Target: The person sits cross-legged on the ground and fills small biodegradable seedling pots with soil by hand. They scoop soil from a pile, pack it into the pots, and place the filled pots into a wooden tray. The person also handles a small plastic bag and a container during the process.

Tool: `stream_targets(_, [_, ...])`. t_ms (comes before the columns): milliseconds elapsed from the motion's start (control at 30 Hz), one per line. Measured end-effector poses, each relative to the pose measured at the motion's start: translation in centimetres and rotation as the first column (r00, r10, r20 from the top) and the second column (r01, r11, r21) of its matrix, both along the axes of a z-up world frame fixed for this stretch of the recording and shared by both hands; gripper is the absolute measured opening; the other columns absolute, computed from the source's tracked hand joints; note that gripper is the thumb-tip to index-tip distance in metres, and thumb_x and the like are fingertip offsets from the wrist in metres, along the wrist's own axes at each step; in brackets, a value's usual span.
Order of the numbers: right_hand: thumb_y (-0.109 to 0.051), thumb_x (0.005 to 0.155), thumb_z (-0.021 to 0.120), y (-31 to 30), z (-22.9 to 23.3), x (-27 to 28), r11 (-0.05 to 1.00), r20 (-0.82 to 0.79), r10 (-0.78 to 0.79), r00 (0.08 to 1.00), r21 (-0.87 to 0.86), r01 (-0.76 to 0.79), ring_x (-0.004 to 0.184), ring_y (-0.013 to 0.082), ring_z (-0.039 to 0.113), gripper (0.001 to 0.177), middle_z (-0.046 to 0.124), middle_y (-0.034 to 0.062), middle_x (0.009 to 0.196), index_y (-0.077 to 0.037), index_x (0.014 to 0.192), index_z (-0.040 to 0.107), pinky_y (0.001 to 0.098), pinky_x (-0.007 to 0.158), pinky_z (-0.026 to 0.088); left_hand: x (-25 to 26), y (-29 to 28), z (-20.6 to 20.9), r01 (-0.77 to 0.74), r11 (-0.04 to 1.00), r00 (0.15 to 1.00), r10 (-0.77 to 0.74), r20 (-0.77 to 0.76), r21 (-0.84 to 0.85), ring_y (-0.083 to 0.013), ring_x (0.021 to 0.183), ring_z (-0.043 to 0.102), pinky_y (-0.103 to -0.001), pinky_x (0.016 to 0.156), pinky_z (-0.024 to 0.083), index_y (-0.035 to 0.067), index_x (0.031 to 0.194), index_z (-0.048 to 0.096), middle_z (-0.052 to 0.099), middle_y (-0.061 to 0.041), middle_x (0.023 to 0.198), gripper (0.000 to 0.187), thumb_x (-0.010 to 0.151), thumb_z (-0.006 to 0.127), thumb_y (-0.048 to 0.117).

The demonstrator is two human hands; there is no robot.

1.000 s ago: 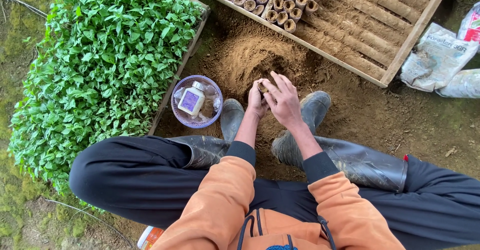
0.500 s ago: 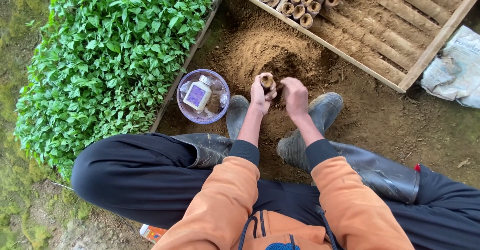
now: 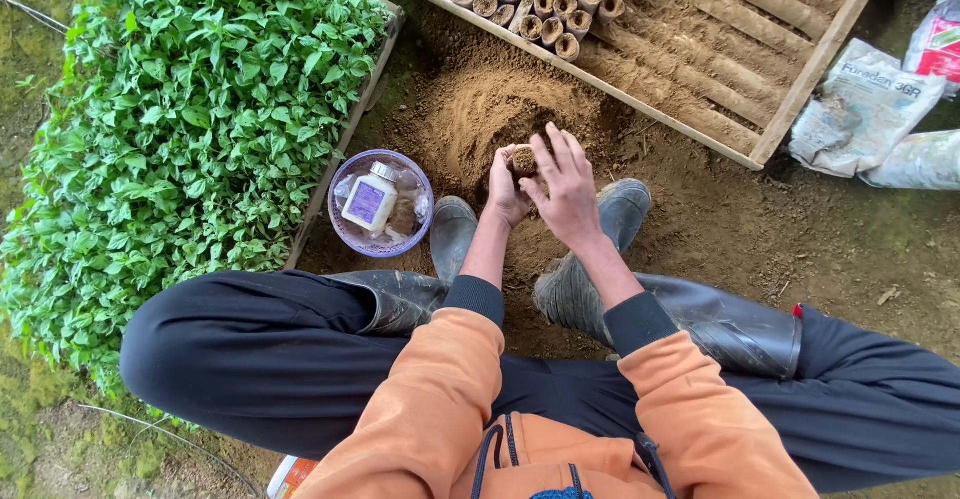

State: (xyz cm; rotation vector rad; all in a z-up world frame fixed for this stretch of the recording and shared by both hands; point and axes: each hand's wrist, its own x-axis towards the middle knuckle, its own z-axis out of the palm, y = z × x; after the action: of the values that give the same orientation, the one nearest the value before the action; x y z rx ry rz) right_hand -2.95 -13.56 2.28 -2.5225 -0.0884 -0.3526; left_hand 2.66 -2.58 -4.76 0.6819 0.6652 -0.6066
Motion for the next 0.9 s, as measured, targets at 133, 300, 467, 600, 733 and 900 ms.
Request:
stream_targets(133, [-0.037,0.104,0.062,0.2,-1.3,-0.9,0.984,0.043,0.055,0.998,-0.174,-0.046,0.147,0.0373,0.037,0.047,0.04,0.0176,0.161,-0.016,0.145,0.059,0.0486,0.114,0.037,-0.6,-0.2,0.4,0.012,0.999,1.0,-0.012,-0.011,0.052,-0.0231,0.058,0.068,-0.023,0.049,0.054,0.016,0.097,0.077,0.074,-0.014,0.084,0.033,0.087,0.066,0.045])
stream_targets(300, [-0.038,0.103,0.063,0.5,-1.1,-1.5,0.977,0.007,0.043,0.999,-0.211,-0.041,0.149,0.0365,0.033,0.046,0.04,0.0167,0.162,-0.018,0.144,0.061,0.0482,0.118,0.03,-1.0,-0.1,-2.4,0.042,0.996,0.999,-0.04,-0.02,0.083,-0.0277,0.072,0.074,-0.031,0.064,0.063,0.016,0.101,0.078,0.076,-0.013,0.092,0.036,0.087,0.067,0.048])
stream_targets(467, [-0.035,0.101,0.063,1.0,-1.2,-1.7,0.979,0.014,0.041,0.999,-0.2,-0.037,0.15,0.0372,0.031,0.05,0.036,0.0165,0.163,-0.025,0.149,0.053,0.0493,0.118,0.028,-1.1,0.5,-2.6,0.023,0.997,0.999,-0.021,-0.025,0.08,-0.0269,0.07,0.073,-0.032,0.064,0.062,0.018,0.098,0.079,0.076,-0.014,0.091,0.032,0.087,0.063,0.043])
stream_targets(600, [-0.036,0.1,0.064,0.9,-2.1,-2.1,0.976,0.009,0.033,0.999,-0.215,-0.03,0.151,0.037,0.029,0.051,0.033,0.016,0.165,-0.031,0.149,0.053,0.0497,0.119,0.026,-1.3,0.6,-1.5,0.006,0.999,0.999,-0.004,-0.036,0.044,-0.021,0.063,0.069,-0.027,0.058,0.059,0.017,0.094,0.08,0.077,-0.012,0.089,0.028,0.085,0.064,0.038])
stream_targets(733, [-0.043,0.099,0.063,0.8,-1.7,-2.3,0.967,-0.029,0.013,0.999,-0.254,-0.02,0.152,0.0392,0.026,0.053,0.028,0.0176,0.167,-0.031,0.15,0.053,0.0527,0.118,0.026,-1.2,0.7,-2.8,0.017,0.998,1.0,-0.016,-0.009,0.061,-0.0173,0.061,0.067,-0.024,0.057,0.057,0.016,0.1,0.078,0.077,-0.014,0.09,0.032,0.087,0.059,0.039])
stream_targets(900, [-0.048,0.099,0.063,1.1,-1.4,-2.0,0.93,-0.039,-0.042,0.998,-0.366,0.025,0.155,0.0393,0.02,0.05,0.025,0.0166,0.17,-0.028,0.145,0.06,0.057,0.118,0.018,-1.2,0.9,-4.3,0.0,0.996,0.999,0.004,-0.047,0.084,-0.0251,0.061,0.069,-0.032,0.06,0.059,0.015,0.094,0.079,0.074,-0.016,0.081,0.031,0.086,0.058,0.037])
